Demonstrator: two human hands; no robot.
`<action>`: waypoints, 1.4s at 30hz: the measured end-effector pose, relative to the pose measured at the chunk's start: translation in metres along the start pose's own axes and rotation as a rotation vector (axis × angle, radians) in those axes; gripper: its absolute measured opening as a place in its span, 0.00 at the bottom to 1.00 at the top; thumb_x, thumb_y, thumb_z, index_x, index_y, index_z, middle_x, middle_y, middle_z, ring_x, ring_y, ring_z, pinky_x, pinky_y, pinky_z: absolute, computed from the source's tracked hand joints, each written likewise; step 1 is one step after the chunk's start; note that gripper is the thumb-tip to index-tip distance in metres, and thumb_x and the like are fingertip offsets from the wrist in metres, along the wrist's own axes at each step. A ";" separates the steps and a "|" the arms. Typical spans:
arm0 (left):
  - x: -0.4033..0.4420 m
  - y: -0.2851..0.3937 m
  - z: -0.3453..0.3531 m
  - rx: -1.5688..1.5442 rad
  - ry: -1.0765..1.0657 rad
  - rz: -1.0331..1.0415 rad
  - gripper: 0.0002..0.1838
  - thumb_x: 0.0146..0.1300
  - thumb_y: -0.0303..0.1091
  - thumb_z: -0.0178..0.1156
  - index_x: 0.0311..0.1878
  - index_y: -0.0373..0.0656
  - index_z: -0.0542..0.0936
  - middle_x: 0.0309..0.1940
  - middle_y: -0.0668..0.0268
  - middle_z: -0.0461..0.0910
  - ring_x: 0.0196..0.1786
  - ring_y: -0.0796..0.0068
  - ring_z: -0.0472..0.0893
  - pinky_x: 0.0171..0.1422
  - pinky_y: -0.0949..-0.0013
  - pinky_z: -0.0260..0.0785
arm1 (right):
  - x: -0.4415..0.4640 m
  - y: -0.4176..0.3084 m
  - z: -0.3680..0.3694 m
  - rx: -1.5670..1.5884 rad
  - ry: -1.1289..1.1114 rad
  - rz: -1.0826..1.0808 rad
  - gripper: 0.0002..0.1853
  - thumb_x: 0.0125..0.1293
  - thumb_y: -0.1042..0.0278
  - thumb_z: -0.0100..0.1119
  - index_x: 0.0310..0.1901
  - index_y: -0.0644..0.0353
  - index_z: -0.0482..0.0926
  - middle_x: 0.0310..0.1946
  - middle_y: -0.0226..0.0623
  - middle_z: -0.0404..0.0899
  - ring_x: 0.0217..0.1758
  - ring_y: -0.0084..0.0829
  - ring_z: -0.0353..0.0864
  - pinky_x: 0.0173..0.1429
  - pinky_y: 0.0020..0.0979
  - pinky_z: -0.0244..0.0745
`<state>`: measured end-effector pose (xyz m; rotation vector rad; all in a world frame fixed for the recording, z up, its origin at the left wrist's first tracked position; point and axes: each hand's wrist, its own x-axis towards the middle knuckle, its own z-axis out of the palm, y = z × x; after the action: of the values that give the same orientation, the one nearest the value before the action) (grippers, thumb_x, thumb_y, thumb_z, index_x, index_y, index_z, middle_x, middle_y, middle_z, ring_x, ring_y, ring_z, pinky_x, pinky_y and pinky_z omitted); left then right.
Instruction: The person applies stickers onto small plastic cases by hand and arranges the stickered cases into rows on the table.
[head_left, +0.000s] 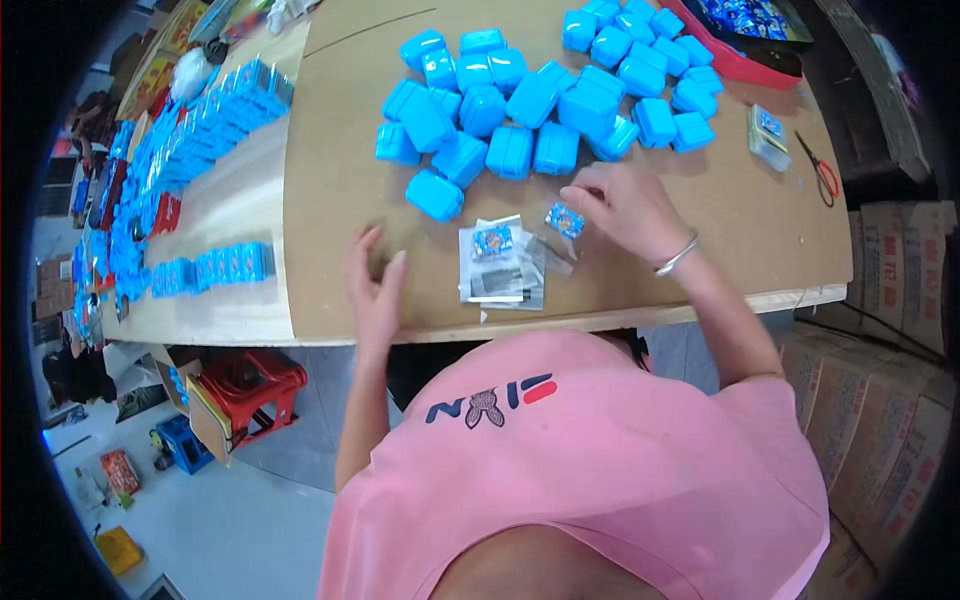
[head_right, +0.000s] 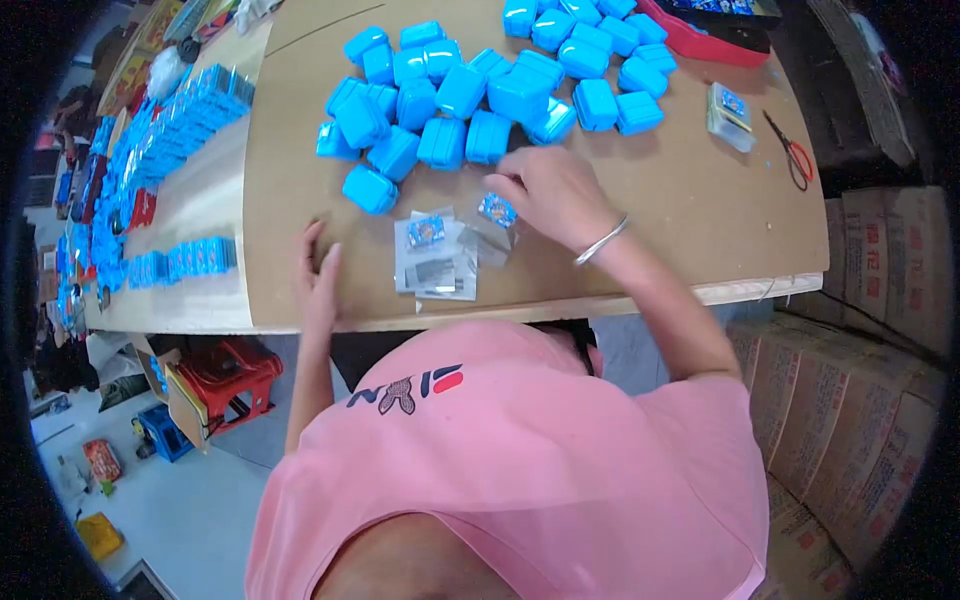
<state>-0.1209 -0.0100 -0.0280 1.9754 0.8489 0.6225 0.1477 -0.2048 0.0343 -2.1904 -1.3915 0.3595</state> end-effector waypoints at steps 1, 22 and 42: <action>-0.009 0.009 0.012 0.148 -0.006 0.050 0.29 0.60 0.37 0.61 0.62 0.36 0.68 0.63 0.48 0.65 0.65 0.51 0.65 0.68 0.57 0.57 | -0.009 0.004 0.015 0.006 -0.002 -0.009 0.06 0.59 0.72 0.60 0.26 0.61 0.77 0.23 0.31 0.75 0.23 0.29 0.67 0.31 0.31 0.64; -0.021 0.072 0.028 -0.650 -0.130 -0.172 0.05 0.57 0.26 0.64 0.36 0.36 0.81 0.28 0.65 0.81 0.28 0.79 0.77 0.36 0.79 0.69 | -0.001 -0.045 0.057 0.979 -0.065 -0.039 0.05 0.58 0.72 0.62 0.32 0.61 0.76 0.25 0.27 0.74 0.25 0.19 0.66 0.31 0.23 0.64; -0.016 0.054 0.014 -0.405 0.036 -0.077 0.01 0.56 0.24 0.63 0.32 0.39 0.82 0.18 0.75 0.72 0.22 0.87 0.66 0.26 0.83 0.58 | 0.013 -0.080 0.073 0.822 0.021 -0.044 0.07 0.56 0.75 0.62 0.37 0.65 0.80 0.23 0.28 0.77 0.23 0.17 0.67 0.29 0.20 0.64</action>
<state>-0.1036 -0.0503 0.0097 1.5642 0.7489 0.7238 0.0573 -0.1451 0.0187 -1.4747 -1.0148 0.7348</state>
